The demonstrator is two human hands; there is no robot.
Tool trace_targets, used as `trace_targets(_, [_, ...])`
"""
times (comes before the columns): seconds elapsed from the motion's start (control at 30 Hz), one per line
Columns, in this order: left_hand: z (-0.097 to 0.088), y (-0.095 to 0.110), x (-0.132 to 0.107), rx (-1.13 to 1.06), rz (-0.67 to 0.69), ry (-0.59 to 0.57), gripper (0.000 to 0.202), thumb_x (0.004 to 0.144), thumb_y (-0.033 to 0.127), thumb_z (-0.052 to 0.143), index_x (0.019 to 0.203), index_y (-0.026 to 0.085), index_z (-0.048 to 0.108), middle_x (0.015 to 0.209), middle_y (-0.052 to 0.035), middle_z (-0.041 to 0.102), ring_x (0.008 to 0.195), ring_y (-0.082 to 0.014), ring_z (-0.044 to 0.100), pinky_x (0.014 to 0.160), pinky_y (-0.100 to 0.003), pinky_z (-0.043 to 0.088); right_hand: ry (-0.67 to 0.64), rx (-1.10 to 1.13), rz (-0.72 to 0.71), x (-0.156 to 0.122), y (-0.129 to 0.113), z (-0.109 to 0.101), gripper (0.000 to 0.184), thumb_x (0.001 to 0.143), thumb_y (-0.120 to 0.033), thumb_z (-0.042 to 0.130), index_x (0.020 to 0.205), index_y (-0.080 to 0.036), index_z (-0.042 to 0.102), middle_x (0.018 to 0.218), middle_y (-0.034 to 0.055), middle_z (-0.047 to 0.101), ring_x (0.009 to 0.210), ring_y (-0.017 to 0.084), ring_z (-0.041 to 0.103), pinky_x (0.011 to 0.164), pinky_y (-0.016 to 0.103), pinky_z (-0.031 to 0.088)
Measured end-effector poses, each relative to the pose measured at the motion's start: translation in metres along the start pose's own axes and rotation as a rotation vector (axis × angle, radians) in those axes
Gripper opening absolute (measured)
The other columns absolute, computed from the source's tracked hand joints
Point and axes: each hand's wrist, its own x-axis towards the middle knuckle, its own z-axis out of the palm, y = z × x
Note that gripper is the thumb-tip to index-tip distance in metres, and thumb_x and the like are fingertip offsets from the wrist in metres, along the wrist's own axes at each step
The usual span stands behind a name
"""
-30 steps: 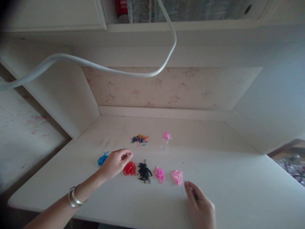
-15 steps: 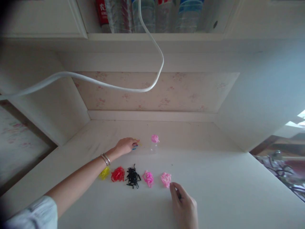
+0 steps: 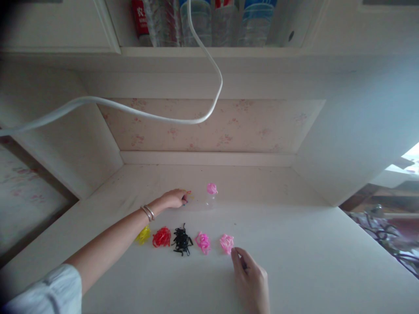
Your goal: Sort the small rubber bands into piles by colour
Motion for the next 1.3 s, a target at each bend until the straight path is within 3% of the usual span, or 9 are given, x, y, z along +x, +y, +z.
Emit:
trace_targets(0.23, [0.006,-0.003,0.000,-0.026,-0.016,-0.010,0.030,0.088,0.033,0.054,0.113,0.017,0.056,0.114,-0.0069,0.058,0.097,-0.0175,0.059,0.083,-0.038,0.050,0.010,0.010,0.008,0.000,-0.003,-0.001,0.049,0.079,-0.060,0.045,0.084,-0.019,0.071,0.061,0.0004,0.064,0.054,0.012,0.056,0.051,0.016,0.040])
trace_targets(0.57, [0.013,-0.020,-0.005,-0.079,0.083,0.113,0.027,0.089,0.037,0.052,0.104,0.016,0.060,0.106,-0.0059,0.062,0.093,-0.0159,0.060,0.083,-0.038,0.049,0.010,0.017,0.037,-0.001,-0.005,-0.001,0.047,0.078,-0.059,0.046,0.084,-0.019,0.071,0.057,-0.0010,0.062,0.051,0.011,0.054,0.050,0.016,0.040])
trace_targets(0.83, [0.015,-0.016,-0.018,-0.097,0.119,0.241,0.024,0.085,0.036,0.049,0.096,0.028,0.070,0.100,0.0001,0.071,0.091,-0.0151,0.063,0.077,-0.023,0.045,0.013,0.020,0.042,-0.001,-0.005,-0.002,0.047,0.078,-0.059,0.047,0.084,-0.019,0.070,0.057,-0.0013,0.060,0.050,0.011,0.053,0.050,0.016,0.040])
trace_targets(1.0, [0.016,-0.010,-0.015,-0.067,0.061,0.263,0.023,0.084,0.036,0.052,0.096,0.027,0.069,0.103,-0.0026,0.069,0.094,-0.0183,0.062,0.079,-0.028,0.046,0.003,0.024,0.033,-0.001,-0.003,-0.001,0.048,0.079,-0.059,0.046,0.085,-0.018,0.070,0.056,-0.0016,0.059,0.049,0.011,0.051,0.050,0.016,0.039])
trace_targets(1.17, [0.018,-0.005,-0.009,-0.052,0.023,0.221,0.026,0.088,0.037,0.052,0.101,0.017,0.063,0.104,-0.0058,0.065,0.095,-0.0169,0.060,0.085,-0.038,0.047,0.002,0.032,0.022,-0.001,-0.001,0.000,0.049,0.081,-0.059,0.045,0.087,-0.017,0.070,0.059,-0.0001,0.060,0.053,0.012,0.053,0.052,0.016,0.039])
trace_targets(1.3, [0.018,-0.001,-0.008,-0.065,-0.007,0.200,0.028,0.088,0.038,0.053,0.102,0.015,0.060,0.103,-0.0055,0.063,0.092,-0.0161,0.060,0.084,-0.039,0.048,-0.008,0.023,0.043,-0.003,-0.001,0.000,0.049,0.081,-0.060,0.045,0.088,-0.017,0.069,0.056,-0.0011,0.057,0.050,0.011,0.049,0.049,0.017,0.037])
